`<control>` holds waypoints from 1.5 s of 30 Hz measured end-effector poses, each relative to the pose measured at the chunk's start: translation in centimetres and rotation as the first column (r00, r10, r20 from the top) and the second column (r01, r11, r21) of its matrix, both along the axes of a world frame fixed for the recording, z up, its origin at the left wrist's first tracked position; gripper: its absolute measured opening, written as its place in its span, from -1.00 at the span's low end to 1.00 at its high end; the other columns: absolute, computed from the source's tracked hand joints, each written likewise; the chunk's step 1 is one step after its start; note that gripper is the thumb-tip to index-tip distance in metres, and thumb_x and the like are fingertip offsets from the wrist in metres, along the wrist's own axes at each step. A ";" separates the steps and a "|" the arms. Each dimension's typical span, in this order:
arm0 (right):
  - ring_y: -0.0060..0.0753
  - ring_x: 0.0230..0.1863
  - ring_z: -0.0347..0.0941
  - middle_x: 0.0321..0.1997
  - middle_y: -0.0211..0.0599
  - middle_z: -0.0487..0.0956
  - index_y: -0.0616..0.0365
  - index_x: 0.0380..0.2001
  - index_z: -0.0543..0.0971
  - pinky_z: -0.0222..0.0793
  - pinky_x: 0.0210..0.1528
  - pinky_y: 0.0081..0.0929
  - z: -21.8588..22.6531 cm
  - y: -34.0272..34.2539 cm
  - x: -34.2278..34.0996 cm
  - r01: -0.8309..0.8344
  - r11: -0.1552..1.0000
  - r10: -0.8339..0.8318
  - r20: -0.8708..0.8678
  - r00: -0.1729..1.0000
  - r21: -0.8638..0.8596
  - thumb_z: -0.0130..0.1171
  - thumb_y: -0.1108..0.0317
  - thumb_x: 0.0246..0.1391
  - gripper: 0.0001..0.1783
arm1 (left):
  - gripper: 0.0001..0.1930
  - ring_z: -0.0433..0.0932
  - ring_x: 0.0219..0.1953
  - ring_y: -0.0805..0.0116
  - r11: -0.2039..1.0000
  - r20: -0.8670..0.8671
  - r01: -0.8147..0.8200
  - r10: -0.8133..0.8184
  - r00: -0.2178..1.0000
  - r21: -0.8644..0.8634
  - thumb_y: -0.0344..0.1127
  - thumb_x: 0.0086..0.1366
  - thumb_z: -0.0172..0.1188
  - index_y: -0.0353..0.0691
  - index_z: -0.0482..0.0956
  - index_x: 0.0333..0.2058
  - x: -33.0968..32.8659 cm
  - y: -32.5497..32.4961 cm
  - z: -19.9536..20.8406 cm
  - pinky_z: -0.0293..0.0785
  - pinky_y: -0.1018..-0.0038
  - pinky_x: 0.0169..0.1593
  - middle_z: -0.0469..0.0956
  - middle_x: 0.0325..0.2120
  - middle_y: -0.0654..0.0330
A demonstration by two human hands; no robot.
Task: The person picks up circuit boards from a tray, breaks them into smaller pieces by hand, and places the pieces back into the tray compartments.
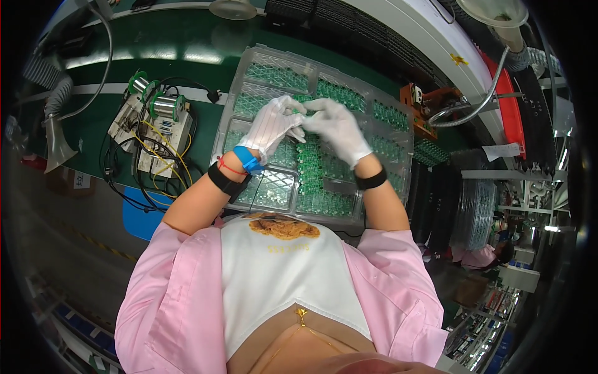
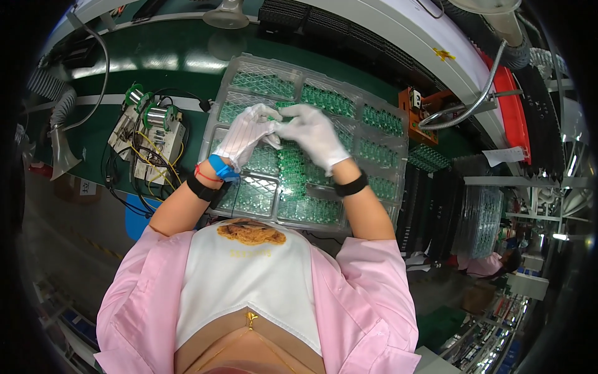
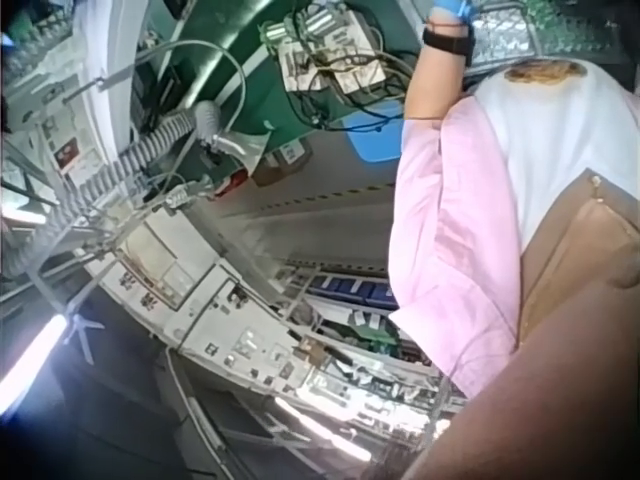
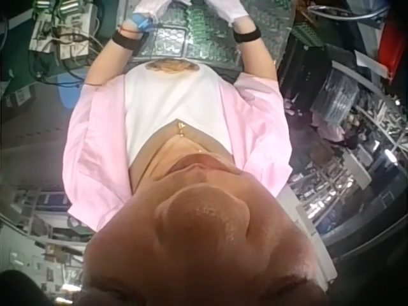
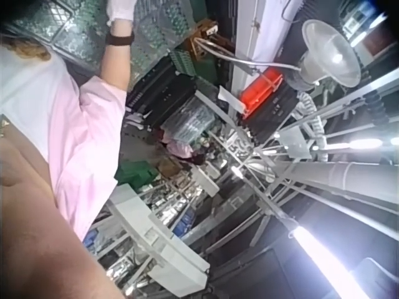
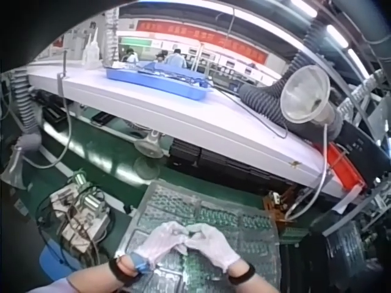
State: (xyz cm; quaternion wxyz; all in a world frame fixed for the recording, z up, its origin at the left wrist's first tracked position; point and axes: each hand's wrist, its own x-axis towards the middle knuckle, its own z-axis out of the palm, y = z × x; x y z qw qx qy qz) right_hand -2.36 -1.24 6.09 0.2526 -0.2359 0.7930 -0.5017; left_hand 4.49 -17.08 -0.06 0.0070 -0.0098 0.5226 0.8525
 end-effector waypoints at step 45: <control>-0.46 -0.42 0.44 -0.38 -0.31 0.48 0.29 -0.25 0.45 0.35 -0.41 -0.51 6.2 -2.3 7.2 -0.164 0.914 0.404 -0.854 0.327 0.370 0.34 0.39 -0.18 -0.60 | -0.33 0.49 -0.16 0.20 -0.296 -0.875 -0.837 0.309 0.372 -0.461 -0.05 -0.08 0.40 -0.31 0.41 -0.04 10.1 -8.7 6.8 0.30 0.29 0.08 0.52 -0.26 0.10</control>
